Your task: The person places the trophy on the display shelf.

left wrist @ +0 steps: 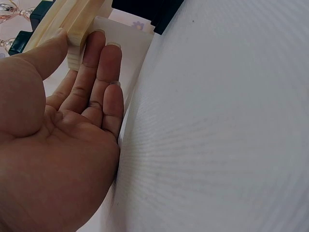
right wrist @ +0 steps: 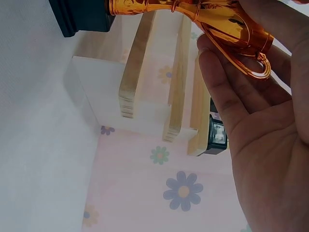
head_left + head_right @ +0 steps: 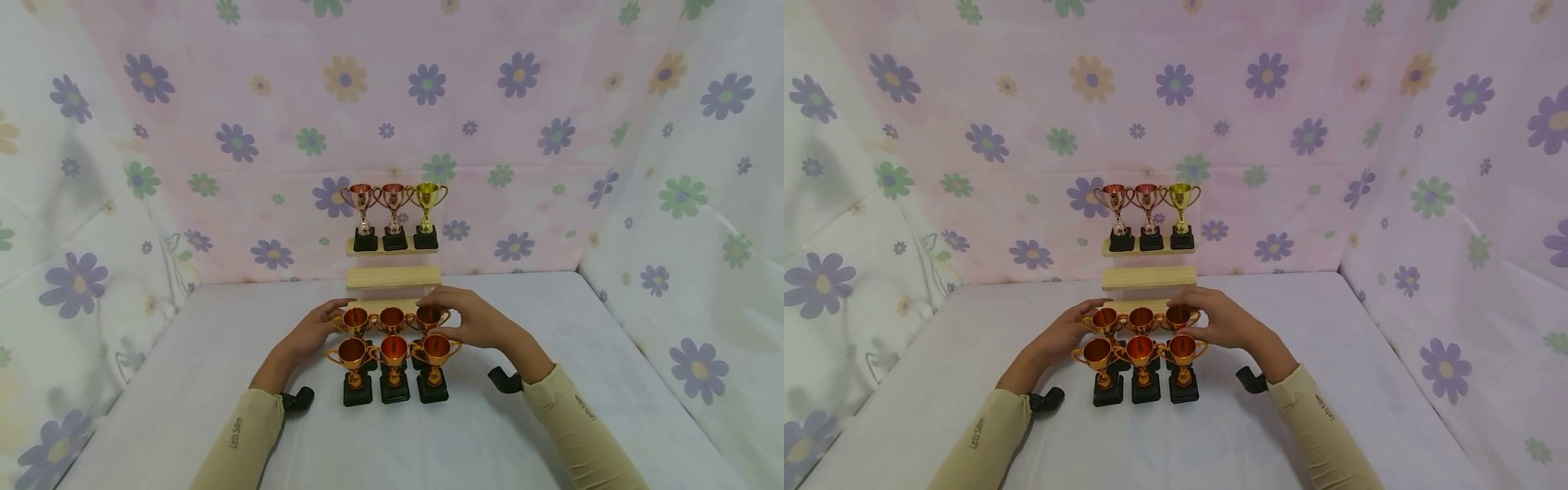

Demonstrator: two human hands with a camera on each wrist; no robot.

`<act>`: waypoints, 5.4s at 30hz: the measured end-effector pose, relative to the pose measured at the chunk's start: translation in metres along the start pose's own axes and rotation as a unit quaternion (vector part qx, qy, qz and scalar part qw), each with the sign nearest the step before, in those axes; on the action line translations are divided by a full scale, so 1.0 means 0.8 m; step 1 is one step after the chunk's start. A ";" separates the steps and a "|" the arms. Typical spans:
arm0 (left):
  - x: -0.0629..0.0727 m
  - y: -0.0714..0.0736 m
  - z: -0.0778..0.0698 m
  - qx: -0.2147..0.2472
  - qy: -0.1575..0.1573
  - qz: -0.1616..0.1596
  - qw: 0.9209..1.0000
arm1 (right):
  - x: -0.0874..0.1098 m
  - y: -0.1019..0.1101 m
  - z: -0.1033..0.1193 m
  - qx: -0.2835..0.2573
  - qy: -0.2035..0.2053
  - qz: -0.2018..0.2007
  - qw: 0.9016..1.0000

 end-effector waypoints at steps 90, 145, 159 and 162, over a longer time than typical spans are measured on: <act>0.003 -0.001 -0.007 0.026 -0.004 0.007 1.000 | -0.132 0.090 0.036 0.057 0.072 -0.047 0.995; -0.003 0.002 0.002 0.037 0.009 0.006 0.999 | -0.243 0.012 0.035 0.142 -0.007 0.008 0.990; -0.003 0.002 0.002 0.017 0.005 0.003 1.000 | -0.246 0.011 0.032 0.126 -0.029 0.008 0.992; -0.003 0.002 0.001 0.020 0.000 0.006 1.000 | -0.246 0.011 0.033 0.127 -0.029 0.009 0.992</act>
Point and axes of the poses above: each hand's wrist, its own x-axis away from the middle knuckle, its own y-axis out of the back of the hand, z = x × y, the point moved 5 cm from there along -x, towards the middle knuckle, and after that the axes turned 11 degrees about -z, right-handed, at the moved point
